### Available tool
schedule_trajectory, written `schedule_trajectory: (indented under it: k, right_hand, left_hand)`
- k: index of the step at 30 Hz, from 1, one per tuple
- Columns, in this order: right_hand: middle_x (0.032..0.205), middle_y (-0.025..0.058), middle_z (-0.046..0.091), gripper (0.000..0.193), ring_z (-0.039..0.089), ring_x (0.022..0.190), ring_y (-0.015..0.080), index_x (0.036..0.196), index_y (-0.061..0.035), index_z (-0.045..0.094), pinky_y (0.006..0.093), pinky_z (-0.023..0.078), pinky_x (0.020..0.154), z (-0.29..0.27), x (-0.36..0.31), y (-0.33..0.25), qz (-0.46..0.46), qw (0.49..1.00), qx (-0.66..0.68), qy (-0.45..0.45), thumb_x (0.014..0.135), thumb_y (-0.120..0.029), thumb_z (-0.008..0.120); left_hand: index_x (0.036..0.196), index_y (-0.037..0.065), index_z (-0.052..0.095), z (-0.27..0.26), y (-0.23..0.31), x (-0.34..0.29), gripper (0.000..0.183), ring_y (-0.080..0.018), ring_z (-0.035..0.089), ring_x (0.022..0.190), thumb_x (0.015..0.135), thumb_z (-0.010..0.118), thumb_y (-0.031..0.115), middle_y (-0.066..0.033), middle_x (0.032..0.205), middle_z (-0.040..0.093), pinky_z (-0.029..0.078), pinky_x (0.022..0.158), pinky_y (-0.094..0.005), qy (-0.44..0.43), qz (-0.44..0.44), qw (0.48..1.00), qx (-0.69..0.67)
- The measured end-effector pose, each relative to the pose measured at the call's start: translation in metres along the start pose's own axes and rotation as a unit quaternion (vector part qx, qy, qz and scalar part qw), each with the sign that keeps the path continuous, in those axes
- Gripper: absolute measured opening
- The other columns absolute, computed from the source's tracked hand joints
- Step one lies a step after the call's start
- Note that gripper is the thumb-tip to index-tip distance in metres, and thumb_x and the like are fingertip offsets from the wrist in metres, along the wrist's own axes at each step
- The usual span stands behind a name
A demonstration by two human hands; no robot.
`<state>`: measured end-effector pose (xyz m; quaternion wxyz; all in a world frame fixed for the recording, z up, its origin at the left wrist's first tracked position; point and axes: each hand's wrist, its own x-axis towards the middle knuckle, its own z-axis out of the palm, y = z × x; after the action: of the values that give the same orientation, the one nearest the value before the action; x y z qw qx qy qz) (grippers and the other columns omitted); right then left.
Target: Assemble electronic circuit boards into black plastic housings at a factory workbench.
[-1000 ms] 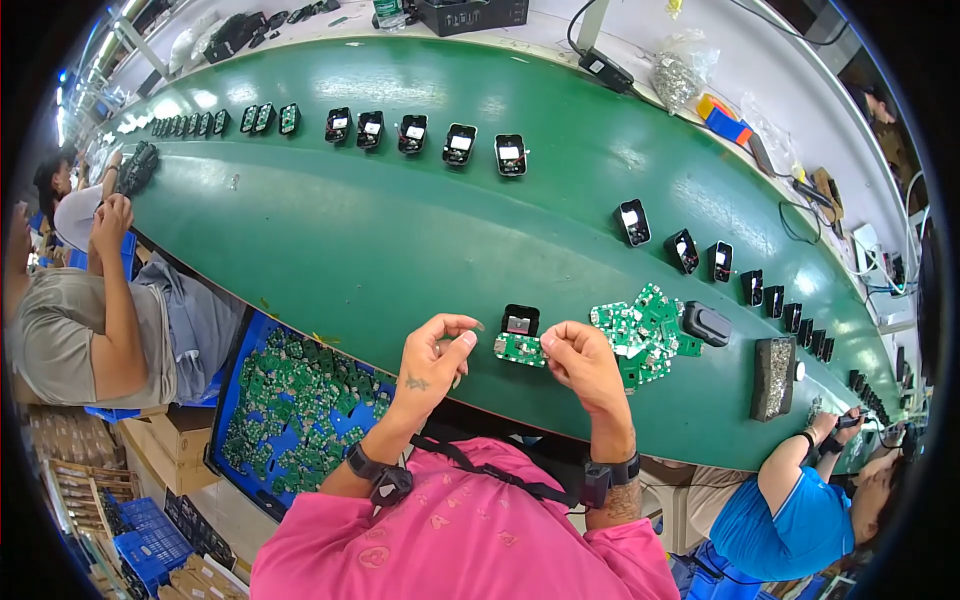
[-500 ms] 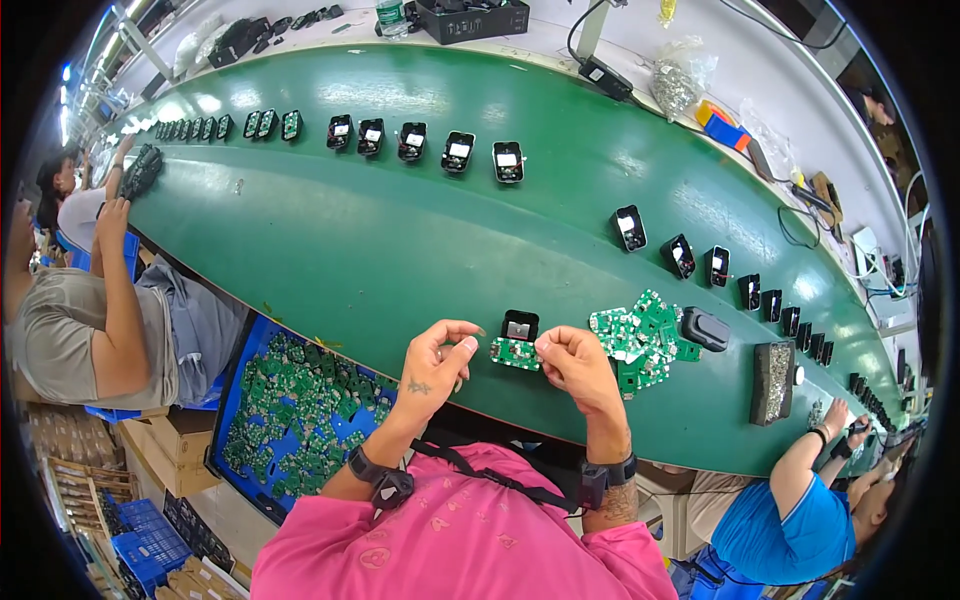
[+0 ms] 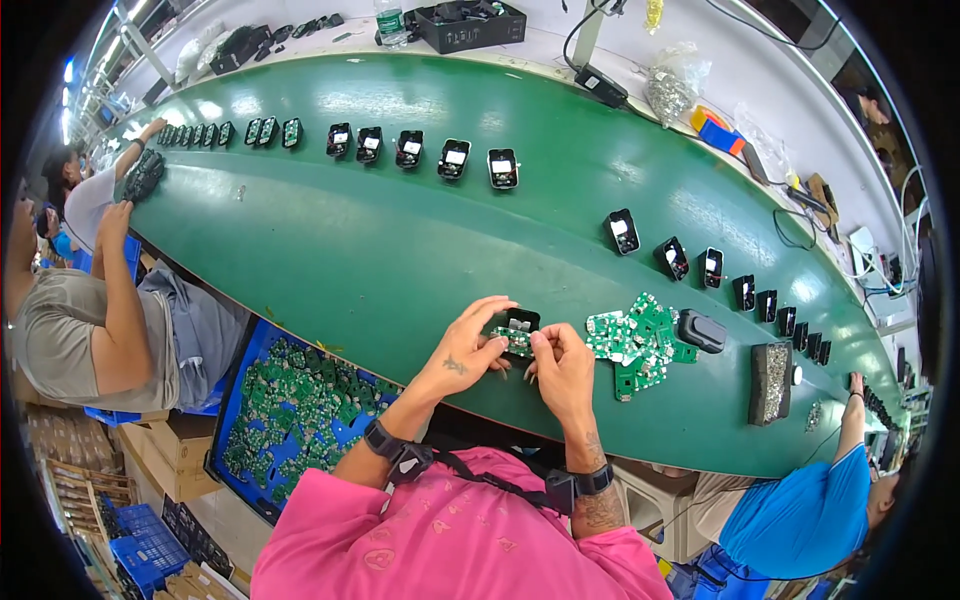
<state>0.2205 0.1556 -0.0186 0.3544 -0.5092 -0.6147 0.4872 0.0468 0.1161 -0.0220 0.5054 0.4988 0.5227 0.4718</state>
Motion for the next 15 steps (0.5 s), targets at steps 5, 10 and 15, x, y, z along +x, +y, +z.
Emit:
schedule_trajectory:
  k: [5,10,15]
  right_hand:
    - [0.072,0.0099,0.065,0.012,0.063,0.059,0.0168,0.094,0.0033,0.063,0.0284,0.051,0.055,-0.003,-0.005,-0.016,0.014,0.997,0.078,0.021,0.094,-0.008,0.066]
    - [0.082,0.0077,0.065,0.016,0.059,0.07,0.0111,0.104,0.0008,0.071,0.0267,0.045,0.057,-0.007,-0.022,-0.036,-0.218,0.966,-0.09,0.102,0.089,-0.002,0.071]
    - [0.081,0.0097,0.065,0.01,0.06,0.066,0.017,0.098,0.0012,0.072,0.0298,0.046,0.056,-0.004,-0.027,-0.039,-0.227,0.971,-0.027,0.075,0.088,0.0,0.071]
  left_hand:
    - [0.144,0.005,0.046,0.003,0.019,0.0,0.051,-0.0124,0.066,0.077,0.094,0.055,-0.002,-0.0108,0.116,0.061,0.057,0.064,-0.0256,-0.013,-0.068,0.995,-0.078]
    - [0.146,0.008,0.046,0.01,0.032,-0.012,0.055,-0.0099,0.063,0.075,0.093,0.057,-0.002,-0.0093,0.111,0.063,0.055,0.062,-0.0235,0.043,-0.052,0.993,-0.095]
    - [0.143,0.006,0.052,0.026,0.044,-0.019,0.054,-0.009,0.063,0.075,0.09,0.059,-0.005,-0.0092,0.11,0.063,0.055,0.062,-0.0256,0.056,0.038,0.996,0.058]
